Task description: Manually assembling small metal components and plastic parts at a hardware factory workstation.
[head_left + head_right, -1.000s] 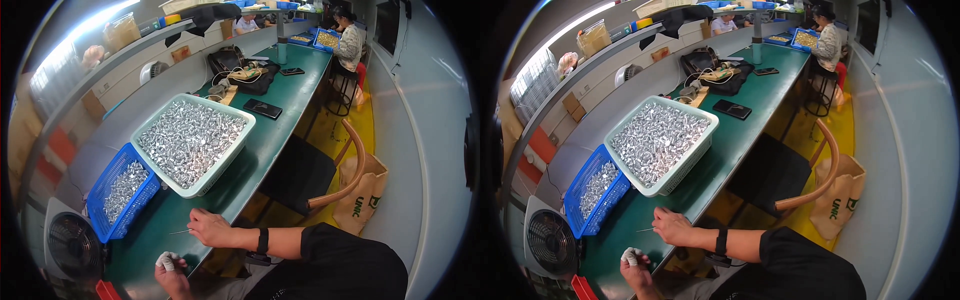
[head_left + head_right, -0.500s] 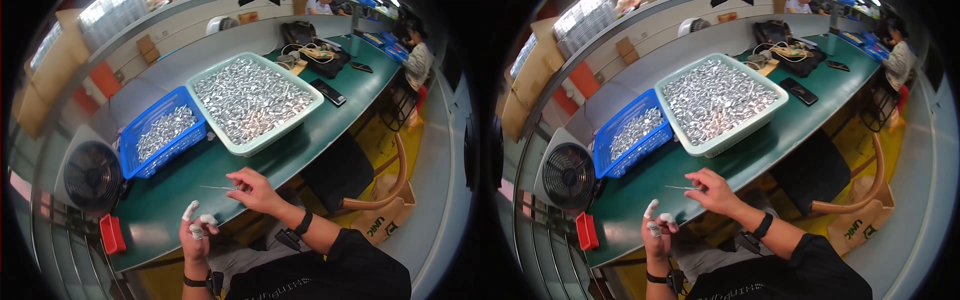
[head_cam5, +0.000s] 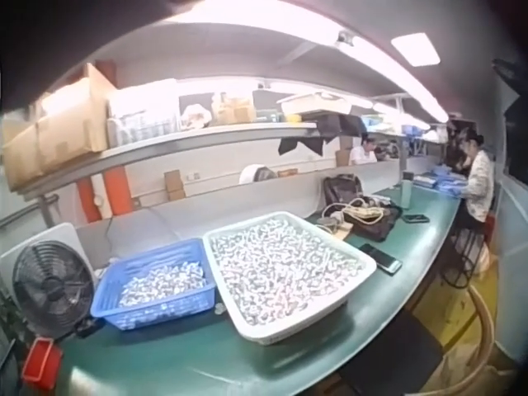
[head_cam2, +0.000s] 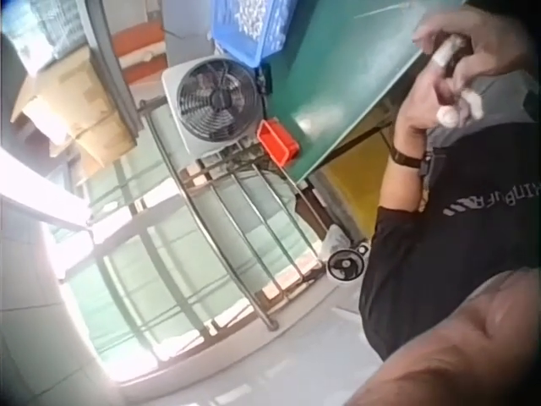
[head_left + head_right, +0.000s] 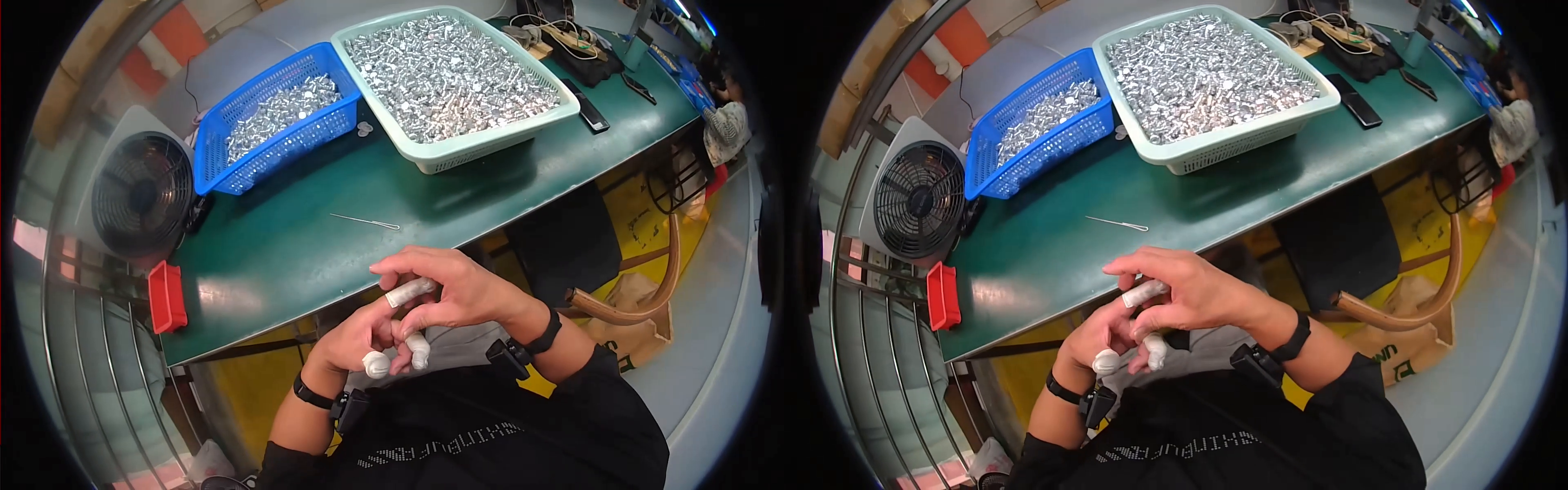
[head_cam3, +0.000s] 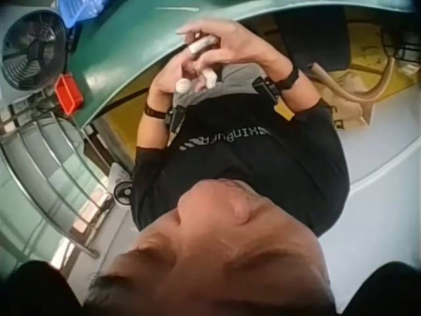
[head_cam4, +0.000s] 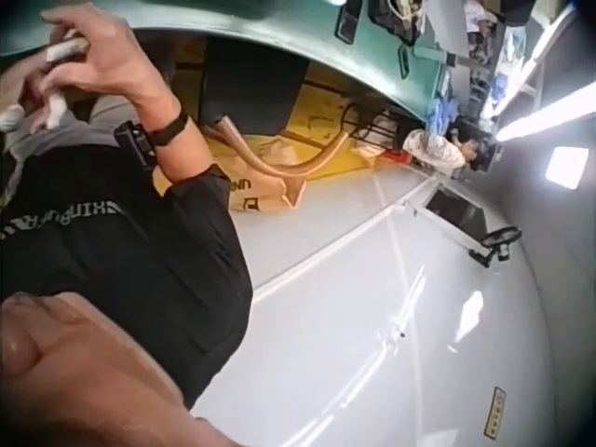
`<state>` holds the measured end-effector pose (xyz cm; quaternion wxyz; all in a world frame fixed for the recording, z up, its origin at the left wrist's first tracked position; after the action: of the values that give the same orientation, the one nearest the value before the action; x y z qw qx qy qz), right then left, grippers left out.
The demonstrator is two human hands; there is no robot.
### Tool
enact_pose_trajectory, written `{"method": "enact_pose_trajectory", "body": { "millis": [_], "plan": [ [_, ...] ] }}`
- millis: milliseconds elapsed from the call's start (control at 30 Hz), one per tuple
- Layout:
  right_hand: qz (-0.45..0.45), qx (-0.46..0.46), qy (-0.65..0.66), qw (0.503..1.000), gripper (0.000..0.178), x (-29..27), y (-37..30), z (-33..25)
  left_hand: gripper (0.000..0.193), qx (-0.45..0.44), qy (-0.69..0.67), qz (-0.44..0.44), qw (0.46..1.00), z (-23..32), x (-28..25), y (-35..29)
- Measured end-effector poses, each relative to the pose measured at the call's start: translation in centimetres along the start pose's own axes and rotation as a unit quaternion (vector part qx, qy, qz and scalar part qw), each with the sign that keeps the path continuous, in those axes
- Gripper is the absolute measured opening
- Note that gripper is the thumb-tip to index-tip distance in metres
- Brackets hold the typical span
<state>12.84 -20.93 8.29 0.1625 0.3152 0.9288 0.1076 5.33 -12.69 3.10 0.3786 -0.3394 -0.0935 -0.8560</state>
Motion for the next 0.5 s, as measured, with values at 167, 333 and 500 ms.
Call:
{"method": "enact_pose_trajectory", "body": {
  "millis": [167,333,500],
  "plan": [
    [-0.041,-0.060,-0.032,0.997,0.042,2.1,0.6,0.6,0.113,-0.018,-0.048,-0.080,0.995,-2.0,0.0,-0.7],
    [-0.063,0.044,-0.012,0.997,0.029,1.8,0.8,2.9,0.112,-0.007,-0.083,-0.043,0.996,-2.1,-1.4,-2.1],
    [-0.083,0.150,0.058,0.984,0.030,2.3,0.2,4.0,0.099,-0.003,-0.075,-0.048,0.996,-1.5,-1.2,-2.8]
  ]
}}
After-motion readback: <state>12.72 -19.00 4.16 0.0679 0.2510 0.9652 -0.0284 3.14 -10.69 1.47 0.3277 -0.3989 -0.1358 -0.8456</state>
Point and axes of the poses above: each hand's wrist, its own y-axis towards the middle knuckle, its own x-axis out of the palm, z = x × y, the point moved 8 cm from there along y, towards the middle knuckle, and after that the axes turned 3 degrees about -y, right-handed, at the moved point
